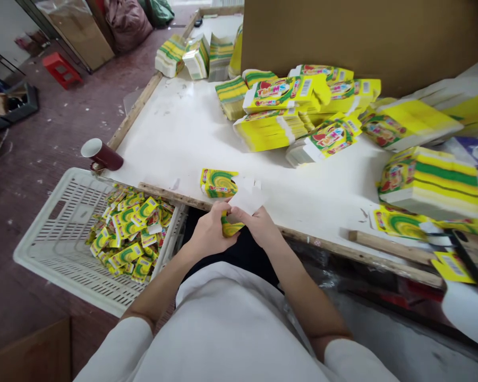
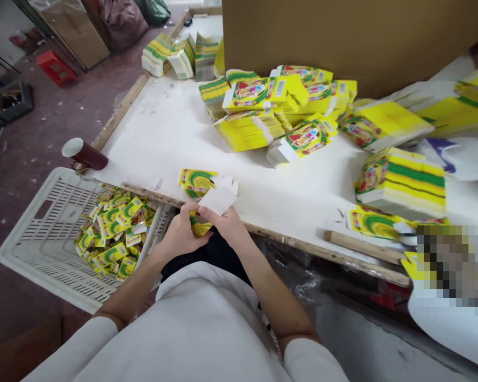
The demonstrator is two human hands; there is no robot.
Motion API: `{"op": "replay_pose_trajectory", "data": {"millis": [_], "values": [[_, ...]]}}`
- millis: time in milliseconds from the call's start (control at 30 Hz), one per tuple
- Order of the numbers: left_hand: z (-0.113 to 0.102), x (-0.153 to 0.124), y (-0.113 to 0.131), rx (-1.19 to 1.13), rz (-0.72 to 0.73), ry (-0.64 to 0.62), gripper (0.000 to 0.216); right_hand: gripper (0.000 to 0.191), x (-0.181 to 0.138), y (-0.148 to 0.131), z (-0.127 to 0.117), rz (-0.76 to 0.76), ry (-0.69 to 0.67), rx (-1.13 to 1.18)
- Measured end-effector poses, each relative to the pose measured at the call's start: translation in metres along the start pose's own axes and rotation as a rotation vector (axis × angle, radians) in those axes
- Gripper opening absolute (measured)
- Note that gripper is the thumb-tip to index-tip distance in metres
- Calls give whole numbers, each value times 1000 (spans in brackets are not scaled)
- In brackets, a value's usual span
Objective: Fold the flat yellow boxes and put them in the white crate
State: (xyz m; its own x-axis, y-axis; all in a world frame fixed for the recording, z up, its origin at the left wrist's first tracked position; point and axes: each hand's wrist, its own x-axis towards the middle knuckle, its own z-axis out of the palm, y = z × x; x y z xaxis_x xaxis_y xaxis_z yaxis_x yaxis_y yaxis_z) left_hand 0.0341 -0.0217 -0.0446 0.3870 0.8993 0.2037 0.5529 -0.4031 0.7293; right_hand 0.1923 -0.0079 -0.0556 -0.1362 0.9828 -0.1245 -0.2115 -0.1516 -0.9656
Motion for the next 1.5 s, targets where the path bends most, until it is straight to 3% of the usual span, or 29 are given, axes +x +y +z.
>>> {"op": "replay_pose_trajectory", "data": {"millis": [133,267,433,600,800,900,1000,1200,1300,1400,1500], "values": [[-1,1,-7,-26,-82,-94,61,66,-5,0,-2,-232,-113,-261],[1,6,-16,-83,77,-126,49,66,-18,2,-1,-417,-274,-573],[-10,8,-9,99,-72,-11,63,56,-13,5,-12,-482,-65,-632],[-28,6,-3,198,-73,29,54,79,-8,5,-18,-532,-209,-745],[-34,11,-4,167,-17,34,55,52,-8,-1,-25,-565,-186,-808],[-39,12,-8,138,14,-8,57,31,-4,-13,-39,-595,-276,-777],[-43,12,-10,158,52,-13,56,26,0,-19,-44,-611,-362,-758],[-43,13,-7,226,68,40,57,32,2,-2,-23,-627,-165,-758],[-39,11,-11,74,-31,107,65,36,2,6,-17,-644,-98,-781],[-30,8,-22,-310,-271,288,72,37,3,9,-19,-674,-5,-807],[-20,6,-30,-676,-466,385,59,37,3,11,-23,-699,42,-838]]}}
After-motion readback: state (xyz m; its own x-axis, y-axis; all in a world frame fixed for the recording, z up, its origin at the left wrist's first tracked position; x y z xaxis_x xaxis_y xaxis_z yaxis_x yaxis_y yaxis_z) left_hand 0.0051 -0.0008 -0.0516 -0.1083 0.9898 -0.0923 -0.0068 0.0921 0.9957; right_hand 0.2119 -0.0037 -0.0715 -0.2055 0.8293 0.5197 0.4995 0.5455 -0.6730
